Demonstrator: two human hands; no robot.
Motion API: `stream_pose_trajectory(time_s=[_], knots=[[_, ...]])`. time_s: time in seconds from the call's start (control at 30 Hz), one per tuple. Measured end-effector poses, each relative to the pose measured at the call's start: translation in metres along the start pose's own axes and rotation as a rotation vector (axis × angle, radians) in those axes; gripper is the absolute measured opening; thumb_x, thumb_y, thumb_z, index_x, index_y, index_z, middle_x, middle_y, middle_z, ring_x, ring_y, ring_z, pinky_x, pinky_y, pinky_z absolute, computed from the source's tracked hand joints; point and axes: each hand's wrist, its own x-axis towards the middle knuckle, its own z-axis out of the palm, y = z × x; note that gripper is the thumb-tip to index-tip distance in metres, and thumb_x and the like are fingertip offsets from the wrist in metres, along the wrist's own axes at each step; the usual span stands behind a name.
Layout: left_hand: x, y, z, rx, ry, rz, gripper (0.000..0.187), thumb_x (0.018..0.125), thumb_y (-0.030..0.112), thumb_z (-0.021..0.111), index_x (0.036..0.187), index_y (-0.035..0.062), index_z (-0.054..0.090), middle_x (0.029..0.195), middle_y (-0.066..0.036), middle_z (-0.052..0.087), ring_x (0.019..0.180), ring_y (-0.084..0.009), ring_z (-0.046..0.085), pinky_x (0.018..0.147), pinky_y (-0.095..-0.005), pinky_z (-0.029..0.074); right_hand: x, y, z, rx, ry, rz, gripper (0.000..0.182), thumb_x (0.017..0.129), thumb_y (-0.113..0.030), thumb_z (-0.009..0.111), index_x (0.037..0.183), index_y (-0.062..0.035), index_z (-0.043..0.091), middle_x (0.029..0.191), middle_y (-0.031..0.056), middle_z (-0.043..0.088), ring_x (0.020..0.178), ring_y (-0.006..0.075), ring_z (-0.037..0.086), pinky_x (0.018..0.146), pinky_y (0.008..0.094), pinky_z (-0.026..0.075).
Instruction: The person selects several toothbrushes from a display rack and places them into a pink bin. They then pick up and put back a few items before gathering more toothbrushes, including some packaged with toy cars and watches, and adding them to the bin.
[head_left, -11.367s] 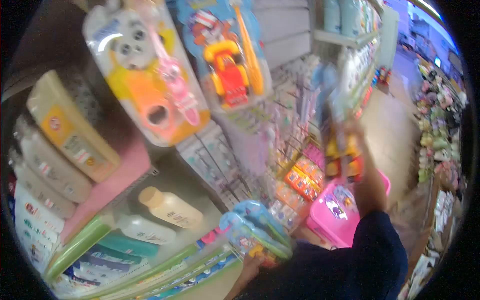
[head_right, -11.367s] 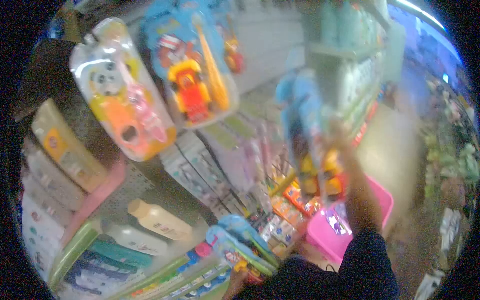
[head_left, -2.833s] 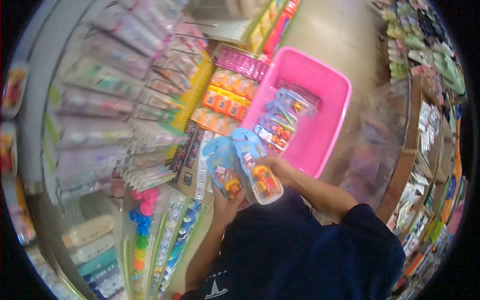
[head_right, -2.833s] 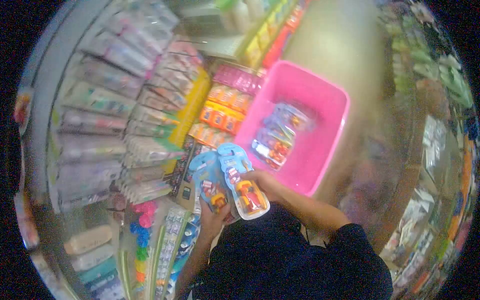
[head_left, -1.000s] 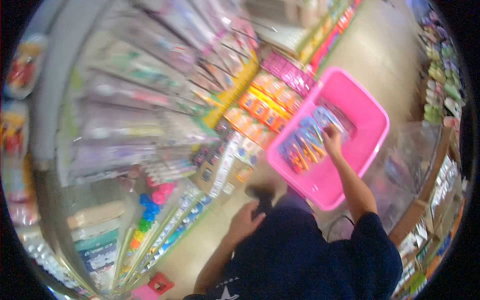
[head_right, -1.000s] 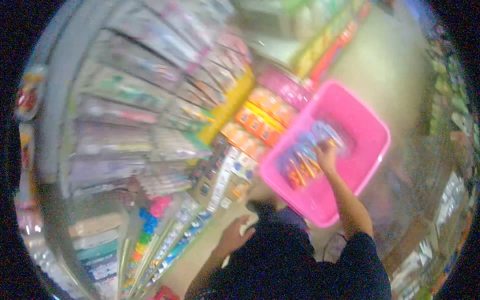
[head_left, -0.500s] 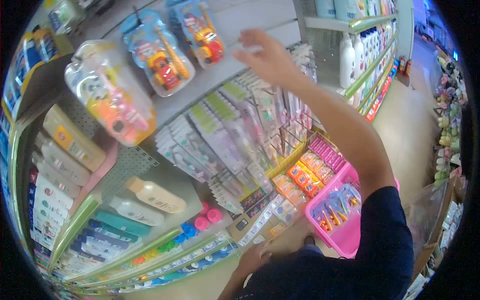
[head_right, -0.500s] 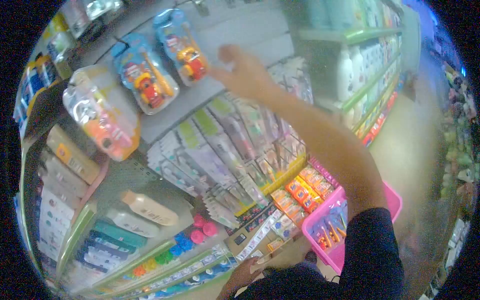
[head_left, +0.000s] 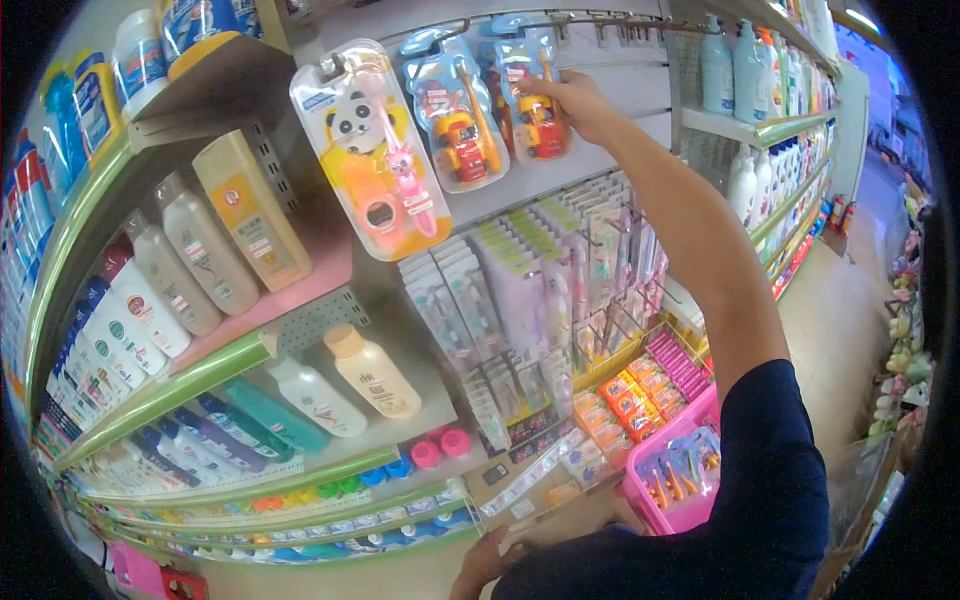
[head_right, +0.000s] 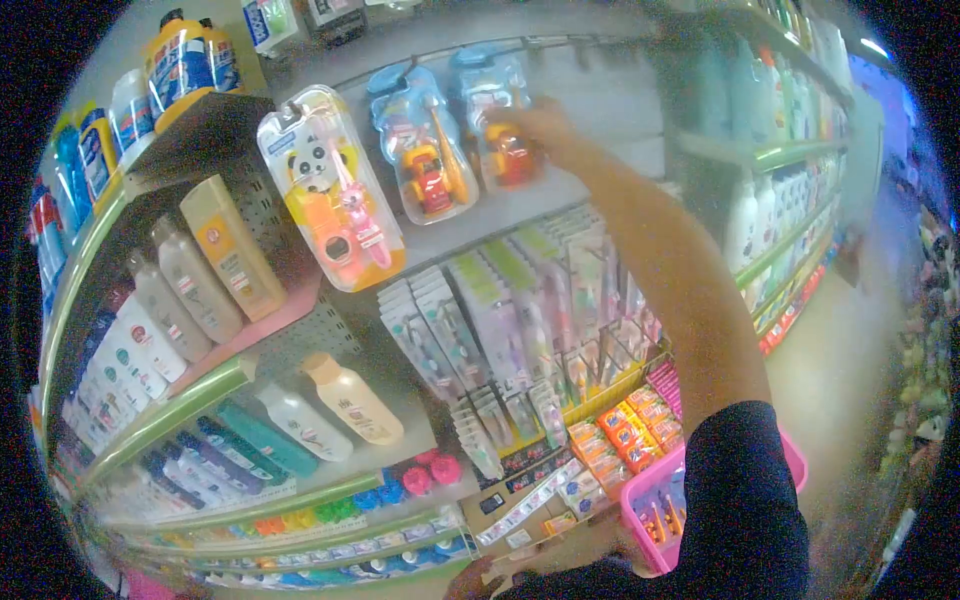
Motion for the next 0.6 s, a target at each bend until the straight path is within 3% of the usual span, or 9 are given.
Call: stream_pose_trajectory(time_s=[0.1, 0.2, 0.33, 0.43, 0.53, 0.6], knots=[[0.001, -0.021, 0.024, 0.011, 0.069, 0.053, 0.066, 0.083, 0.050, 0.063, 0.130, 0.0050, 0.049, 0.122, -0.022, 0.057, 0.112, -0.0355, 0.056, 0.094, -0.0429, 0.046, 0.005, -0.008, -0.011, 0.041, -0.101, 0.088, 0.042, 0.083, -0.015, 0.071, 0.112, 0.0075, 0.052, 0.098, 0.0131, 0.066, 0.084, 0.0177, 0.066, 0.075, 0.0329, 0.055], [0.003, -0.012, 0.025, 0.034, 0.045, 0.065, 0.067, 0.083, 0.051, 0.062, 0.129, 0.0030, 0.050, 0.123, -0.023, 0.056, 0.112, -0.0365, 0.056, 0.095, -0.0432, 0.046, 0.015, -0.005, -0.027, -0.031, -0.164, 0.046, 0.046, 0.076, -0.021, 0.078, 0.109, 0.0041, 0.059, 0.094, 0.0121, 0.066, 0.081, 0.0206, 0.066, 0.072, 0.0342, 0.056], [0.007, -0.008, 0.027, 0.078, -0.009, 0.032, 0.066, 0.082, 0.040, 0.069, 0.130, 0.0020, 0.046, 0.121, -0.020, 0.058, 0.110, -0.0342, 0.057, 0.094, -0.0426, 0.046, -0.014, -0.030, -0.034, 0.162, -0.170, 0.038, 0.042, 0.082, -0.019, 0.072, 0.114, 0.0038, 0.056, 0.100, 0.0105, 0.064, 0.085, 0.0186, 0.064, 0.074, 0.0330, 0.055], [0.000, 0.007, 0.030, 0.040, 0.087, 0.106, 0.060, 0.085, 0.040, 0.065, 0.131, 0.0042, 0.050, 0.123, -0.017, 0.058, 0.111, -0.0336, 0.057, 0.095, -0.0406, 0.045, -0.031, -0.043, -0.045, 0.142, -0.201, 0.012, 0.041, 0.085, -0.021, 0.068, 0.117, 0.0016, 0.054, 0.108, 0.0101, 0.062, 0.095, 0.0167, 0.062, 0.075, 0.0328, 0.054], [-0.001, 0.034, 0.009, 0.054, -0.161, -0.024, 0.067, 0.083, 0.042, 0.066, 0.135, 0.0040, 0.046, 0.134, -0.022, 0.049, 0.124, -0.0384, 0.047, 0.103, -0.0410, 0.040, -0.042, -0.051, -0.056, 0.251, -0.264, -0.067, 0.036, 0.086, -0.020, 0.067, 0.115, -0.0048, 0.052, 0.096, 0.0053, 0.063, 0.081, 0.0135, 0.063, 0.071, 0.0303, 0.054], [0.002, 0.013, 0.027, 0.002, -0.088, 0.002, 0.068, 0.083, 0.043, 0.067, 0.134, 0.0040, 0.046, 0.133, -0.022, 0.051, 0.123, -0.0377, 0.048, 0.102, -0.0409, 0.040, -0.049, -0.058, -0.057, 0.247, -0.280, -0.020, 0.037, 0.085, -0.018, 0.069, 0.114, -0.0035, 0.053, 0.098, 0.0066, 0.064, 0.083, 0.0140, 0.064, 0.072, 0.0315, 0.054]])
